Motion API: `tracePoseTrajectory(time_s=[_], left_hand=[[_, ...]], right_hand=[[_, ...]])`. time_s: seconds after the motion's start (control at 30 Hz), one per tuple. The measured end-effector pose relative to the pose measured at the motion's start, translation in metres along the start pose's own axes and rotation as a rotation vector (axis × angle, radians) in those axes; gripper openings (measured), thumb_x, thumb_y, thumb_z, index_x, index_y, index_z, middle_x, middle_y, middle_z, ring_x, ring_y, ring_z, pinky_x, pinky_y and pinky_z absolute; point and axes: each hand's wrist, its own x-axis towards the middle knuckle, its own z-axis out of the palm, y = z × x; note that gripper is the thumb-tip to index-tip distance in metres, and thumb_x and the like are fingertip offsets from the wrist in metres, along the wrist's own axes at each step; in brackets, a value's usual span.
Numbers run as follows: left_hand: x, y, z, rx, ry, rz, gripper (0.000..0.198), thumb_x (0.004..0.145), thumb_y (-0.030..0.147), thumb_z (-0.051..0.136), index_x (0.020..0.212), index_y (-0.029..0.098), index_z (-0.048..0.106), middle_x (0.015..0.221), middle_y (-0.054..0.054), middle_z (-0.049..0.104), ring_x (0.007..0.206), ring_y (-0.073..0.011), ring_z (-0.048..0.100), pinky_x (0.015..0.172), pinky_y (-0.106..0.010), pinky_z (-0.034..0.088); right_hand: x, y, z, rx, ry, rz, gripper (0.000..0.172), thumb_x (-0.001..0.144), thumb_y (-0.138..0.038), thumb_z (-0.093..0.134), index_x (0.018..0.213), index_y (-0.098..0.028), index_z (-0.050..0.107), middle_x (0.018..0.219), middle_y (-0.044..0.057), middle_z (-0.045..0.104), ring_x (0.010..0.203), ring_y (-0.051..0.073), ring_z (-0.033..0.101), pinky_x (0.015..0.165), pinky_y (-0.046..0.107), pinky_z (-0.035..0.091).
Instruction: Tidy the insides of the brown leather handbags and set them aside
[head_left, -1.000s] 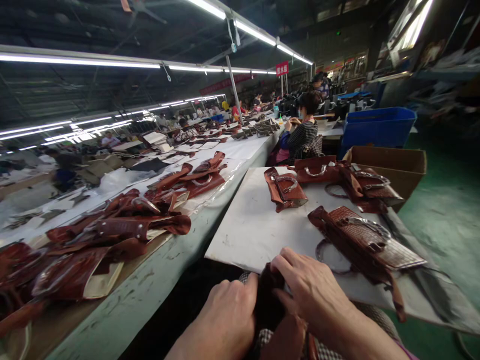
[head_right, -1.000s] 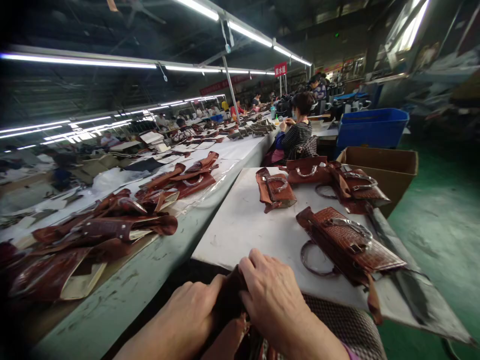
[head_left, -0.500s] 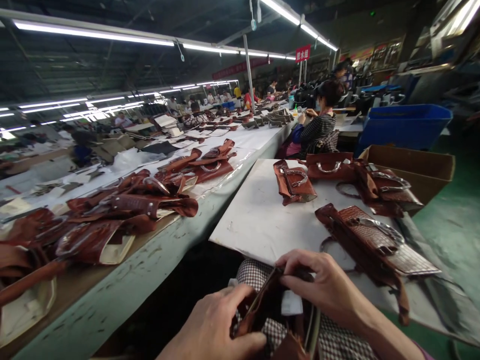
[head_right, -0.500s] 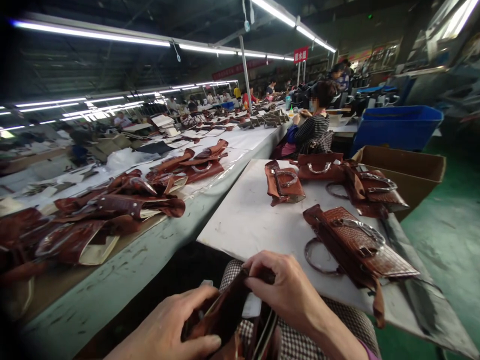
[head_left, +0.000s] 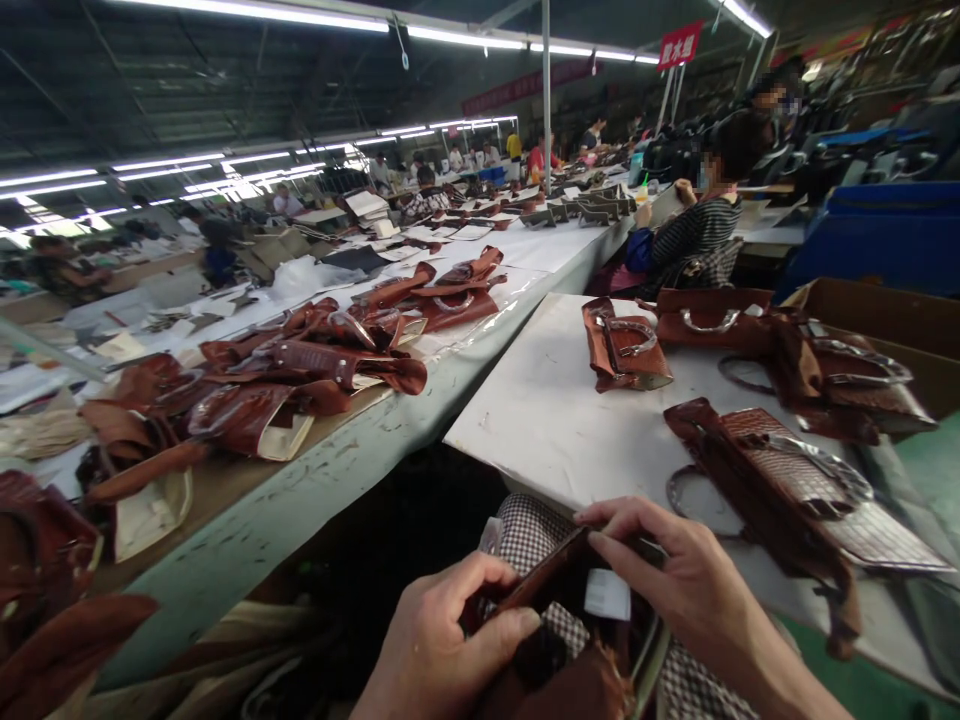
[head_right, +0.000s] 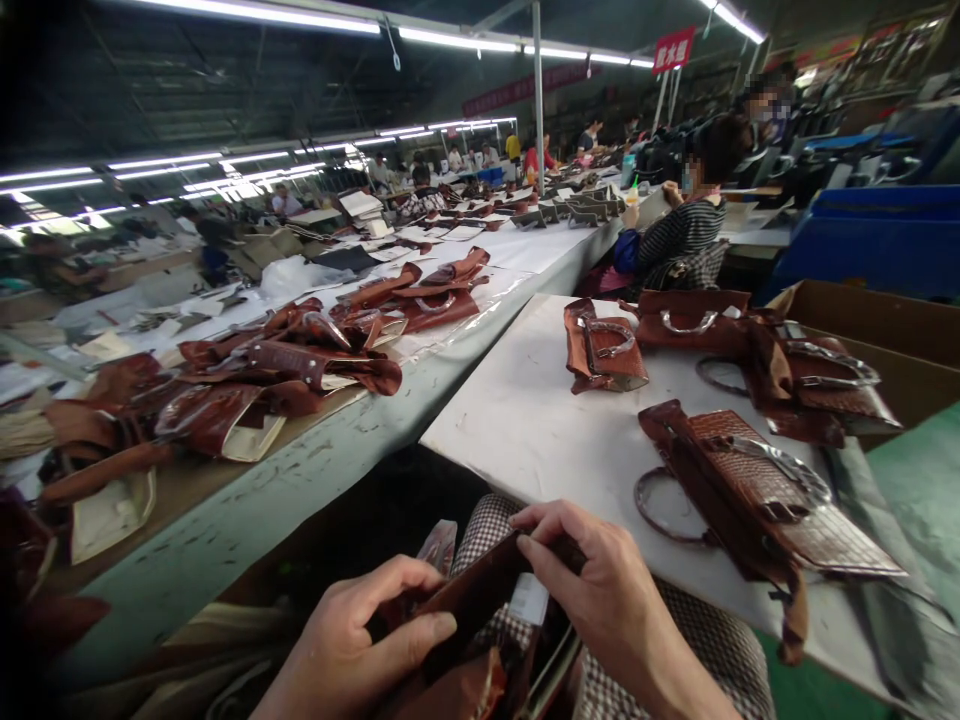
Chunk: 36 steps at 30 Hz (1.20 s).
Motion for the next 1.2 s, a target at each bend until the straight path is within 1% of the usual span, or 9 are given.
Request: tracePoseTrajectory(time_s=[0.17, 0.3, 0.47, 0.6, 0.73, 0.77, 0.9, 1.07, 1.2], left_hand=[[-0.004, -0.002, 0.007, -0.025, 0.041, -0.041, 0.017, 0.078, 0.033, 0.061, 0.077, 0.018, 0.068, 0.069, 0.001, 0.067, 0.061, -0.0133, 0.055, 0.057, -0.021, 0.043], [-0.001, 0.001, -0.006, 0.008, -0.086, -0.058, 0.023, 0.081, 0.040, 0.061, 0.078, 0.018, 0.066, 0.071, 0.001, 0.067, 0.064, -0.0140, 0.058, 0.059, -0.020, 0.043], [0.009, 0.017, -0.026, 0.098, -0.280, 0.080, 0.022, 0.089, 0.040, 0.055, 0.093, 0.021, 0.065, 0.079, 0.002, 0.069, 0.071, -0.0146, 0.063, 0.064, -0.019, 0.044], [0.022, 0.033, -0.019, 0.269, -0.217, 0.234, 0.023, 0.079, 0.030, 0.070, 0.101, 0.024, 0.064, 0.092, 0.001, 0.070, 0.080, -0.0176, 0.063, 0.069, -0.022, 0.044], [0.038, 0.036, 0.000, 0.291, -0.137, 0.349, 0.002, 0.085, 0.018, 0.061, 0.086, 0.020, 0.061, 0.083, 0.001, 0.067, 0.076, -0.0153, 0.062, 0.068, -0.022, 0.042], [0.041, 0.036, 0.003, 0.281, -0.132, 0.363, 0.007, 0.087, 0.016, 0.058, 0.082, 0.020, 0.060, 0.080, 0.001, 0.066, 0.074, -0.0143, 0.062, 0.067, -0.021, 0.042], [0.046, 0.033, 0.007, 0.254, -0.129, 0.358, 0.015, 0.091, 0.015, 0.052, 0.076, 0.020, 0.055, 0.075, 0.002, 0.063, 0.068, -0.0121, 0.059, 0.063, -0.020, 0.040], [0.046, 0.035, 0.000, 0.285, -0.114, 0.276, 0.019, 0.093, 0.019, 0.047, 0.074, 0.020, 0.052, 0.069, 0.004, 0.060, 0.061, -0.0114, 0.055, 0.058, -0.021, 0.039], [0.049, 0.034, -0.005, 0.233, -0.107, 0.239, 0.012, 0.093, 0.017, 0.046, 0.091, 0.023, 0.056, 0.074, 0.006, 0.062, 0.063, -0.0103, 0.057, 0.063, -0.020, 0.042]], right_hand=[[-0.006, 0.005, 0.005, 0.003, 0.055, 0.036, 0.022, 0.087, -0.038, 0.059, 0.070, -0.023, 0.058, 0.095, -0.001, 0.073, 0.090, 0.016, 0.068, 0.077, 0.022, 0.050], [-0.007, 0.006, 0.009, -0.027, 0.070, 0.029, 0.020, 0.086, -0.035, 0.060, 0.070, -0.022, 0.058, 0.094, -0.001, 0.074, 0.089, 0.017, 0.069, 0.076, 0.023, 0.052], [-0.010, -0.004, 0.018, -0.036, 0.131, -0.016, 0.016, 0.085, -0.029, 0.060, 0.070, -0.022, 0.058, 0.090, -0.002, 0.074, 0.082, 0.016, 0.070, 0.074, 0.024, 0.052], [-0.012, -0.010, 0.023, -0.036, 0.072, -0.066, 0.014, 0.085, -0.026, 0.060, 0.072, -0.022, 0.058, 0.091, -0.001, 0.074, 0.078, 0.015, 0.069, 0.070, 0.023, 0.052], [-0.011, -0.010, 0.020, -0.007, 0.049, -0.063, 0.012, 0.085, -0.023, 0.060, 0.073, -0.021, 0.059, 0.094, 0.000, 0.074, 0.081, 0.016, 0.069, 0.073, 0.024, 0.052], [-0.011, -0.009, 0.018, 0.004, 0.044, -0.054, 0.012, 0.086, -0.024, 0.060, 0.074, -0.021, 0.060, 0.093, 0.000, 0.074, 0.081, 0.016, 0.069, 0.073, 0.024, 0.052], [-0.011, -0.007, 0.010, 0.036, 0.034, -0.016, 0.018, 0.085, -0.032, 0.064, 0.072, -0.021, 0.057, 0.097, 0.002, 0.073, 0.085, 0.018, 0.068, 0.076, 0.026, 0.052], [-0.024, -0.009, 0.014, 0.012, 0.122, -0.009, 0.028, 0.074, -0.031, 0.072, 0.075, -0.023, 0.044, 0.109, 0.004, 0.068, 0.099, 0.022, 0.063, 0.084, 0.032, 0.051], [-0.035, -0.007, 0.026, 0.050, 0.158, 0.083, 0.022, 0.072, -0.027, 0.067, 0.087, -0.024, 0.051, 0.128, 0.007, 0.060, 0.112, 0.025, 0.060, 0.092, 0.037, 0.051]])
